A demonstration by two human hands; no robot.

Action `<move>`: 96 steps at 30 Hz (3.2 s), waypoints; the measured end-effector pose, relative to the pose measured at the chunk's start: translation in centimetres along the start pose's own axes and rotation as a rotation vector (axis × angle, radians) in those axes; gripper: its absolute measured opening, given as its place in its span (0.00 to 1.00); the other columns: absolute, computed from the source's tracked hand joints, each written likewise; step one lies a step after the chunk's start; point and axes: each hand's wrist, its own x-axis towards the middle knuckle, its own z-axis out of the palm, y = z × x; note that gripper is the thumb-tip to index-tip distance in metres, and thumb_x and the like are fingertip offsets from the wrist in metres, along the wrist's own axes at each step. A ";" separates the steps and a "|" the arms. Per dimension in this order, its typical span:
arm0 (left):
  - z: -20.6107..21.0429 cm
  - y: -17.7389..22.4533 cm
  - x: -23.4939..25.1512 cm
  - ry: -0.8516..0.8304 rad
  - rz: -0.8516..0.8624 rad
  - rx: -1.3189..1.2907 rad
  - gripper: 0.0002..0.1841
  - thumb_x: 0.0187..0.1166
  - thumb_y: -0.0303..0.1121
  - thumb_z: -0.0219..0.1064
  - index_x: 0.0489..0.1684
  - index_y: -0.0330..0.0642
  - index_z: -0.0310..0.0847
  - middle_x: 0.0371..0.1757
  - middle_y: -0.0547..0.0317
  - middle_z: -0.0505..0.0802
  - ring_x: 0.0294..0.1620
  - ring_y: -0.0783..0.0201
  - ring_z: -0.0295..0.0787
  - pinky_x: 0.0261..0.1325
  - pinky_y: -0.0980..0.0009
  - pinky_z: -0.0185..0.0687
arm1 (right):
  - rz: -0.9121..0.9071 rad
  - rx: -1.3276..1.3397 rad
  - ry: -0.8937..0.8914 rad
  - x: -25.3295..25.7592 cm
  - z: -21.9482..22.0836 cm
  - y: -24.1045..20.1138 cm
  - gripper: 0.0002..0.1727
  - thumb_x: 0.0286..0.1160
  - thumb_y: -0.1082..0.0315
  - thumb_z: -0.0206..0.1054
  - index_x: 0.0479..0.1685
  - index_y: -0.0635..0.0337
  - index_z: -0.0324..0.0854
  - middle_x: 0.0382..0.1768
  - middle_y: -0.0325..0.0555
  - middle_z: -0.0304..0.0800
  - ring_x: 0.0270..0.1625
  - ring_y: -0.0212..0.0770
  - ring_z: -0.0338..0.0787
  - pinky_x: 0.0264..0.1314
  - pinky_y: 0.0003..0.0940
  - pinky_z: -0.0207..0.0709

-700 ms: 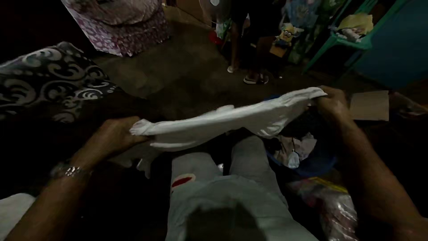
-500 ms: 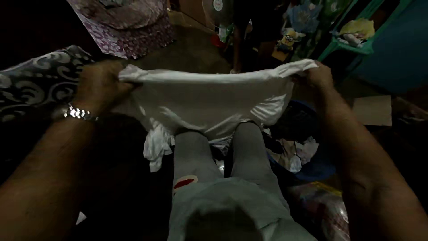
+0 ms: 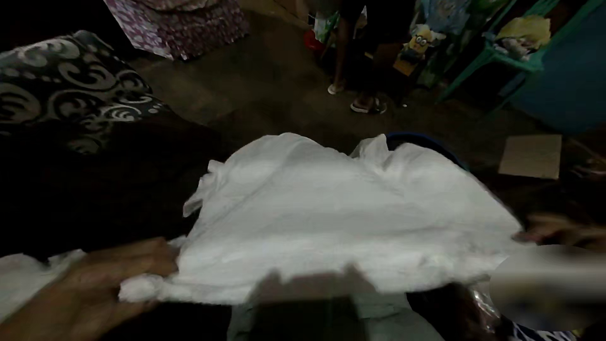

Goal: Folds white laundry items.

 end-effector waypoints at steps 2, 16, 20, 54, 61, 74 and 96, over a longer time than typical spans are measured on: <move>2.0 -0.2 -2.8 -0.185 -0.170 -0.079 0.17 0.72 0.46 0.75 0.39 0.38 0.92 0.44 0.57 0.93 0.50 0.72 0.87 0.57 0.72 0.83 | 0.158 0.118 0.023 -2.9 4.4 -0.8 0.19 0.84 0.44 0.58 0.43 0.42 0.91 0.46 0.30 0.96 0.60 0.35 0.92 0.75 0.41 0.79; 4.4 -2.0 -1.4 -0.276 -0.635 -0.247 0.11 0.74 0.32 0.72 0.46 0.35 0.90 0.38 0.64 0.94 0.35 0.82 0.87 0.44 0.78 0.84 | 0.505 -0.020 0.126 2.5 2.1 6.2 0.05 0.67 0.52 0.76 0.39 0.34 0.91 0.36 0.11 0.91 0.37 0.10 0.85 0.40 0.13 0.82; 3.8 -3.4 -0.3 -0.131 -0.707 -0.165 0.11 0.75 0.33 0.69 0.43 0.34 0.89 0.34 0.66 0.93 0.31 0.85 0.84 0.39 0.81 0.82 | 0.672 -0.127 0.240 9.1 1.1 8.5 0.06 0.72 0.72 0.64 0.35 0.52 0.85 0.27 0.22 0.88 0.28 0.16 0.84 0.36 0.17 0.81; 8.9 -7.4 1.0 -0.120 -0.920 -0.138 0.40 0.58 0.40 0.85 0.71 0.29 0.75 0.54 0.35 0.90 0.53 0.48 0.90 0.60 0.46 0.84 | 0.304 -0.710 -0.034 10.0 12.1 12.9 0.49 0.53 0.20 0.68 0.46 0.65 0.85 0.47 0.65 0.87 0.55 0.66 0.86 0.61 0.67 0.77; 8.6 -8.2 -1.8 -0.094 -0.683 -0.142 0.31 0.56 0.47 0.80 0.53 0.29 0.86 0.46 0.55 0.94 0.43 0.75 0.89 0.51 0.71 0.85 | 0.337 -0.653 -0.149 3.8 13.9 14.5 0.11 0.69 0.61 0.75 0.37 0.61 0.88 0.45 0.58 0.88 0.52 0.61 0.88 0.56 0.60 0.81; 6.2 -4.3 0.1 -0.060 -0.801 -0.336 0.11 0.66 0.20 0.71 0.46 0.36 0.86 0.36 0.76 0.95 0.39 0.86 0.90 0.49 0.81 0.87 | 0.447 -0.746 0.038 4.4 13.9 16.1 0.17 0.72 0.68 0.72 0.59 0.63 0.87 0.56 0.66 0.87 0.61 0.67 0.88 0.64 0.63 0.81; 6.5 -5.9 0.0 -0.463 -0.980 -0.203 0.18 0.75 0.26 0.73 0.62 0.32 0.83 0.44 0.47 0.93 0.40 0.62 0.90 0.49 0.59 0.86 | 0.733 -0.615 -0.352 3.4 11.6 10.6 0.12 0.71 0.68 0.72 0.48 0.66 0.90 0.52 0.63 0.90 0.61 0.66 0.86 0.69 0.70 0.71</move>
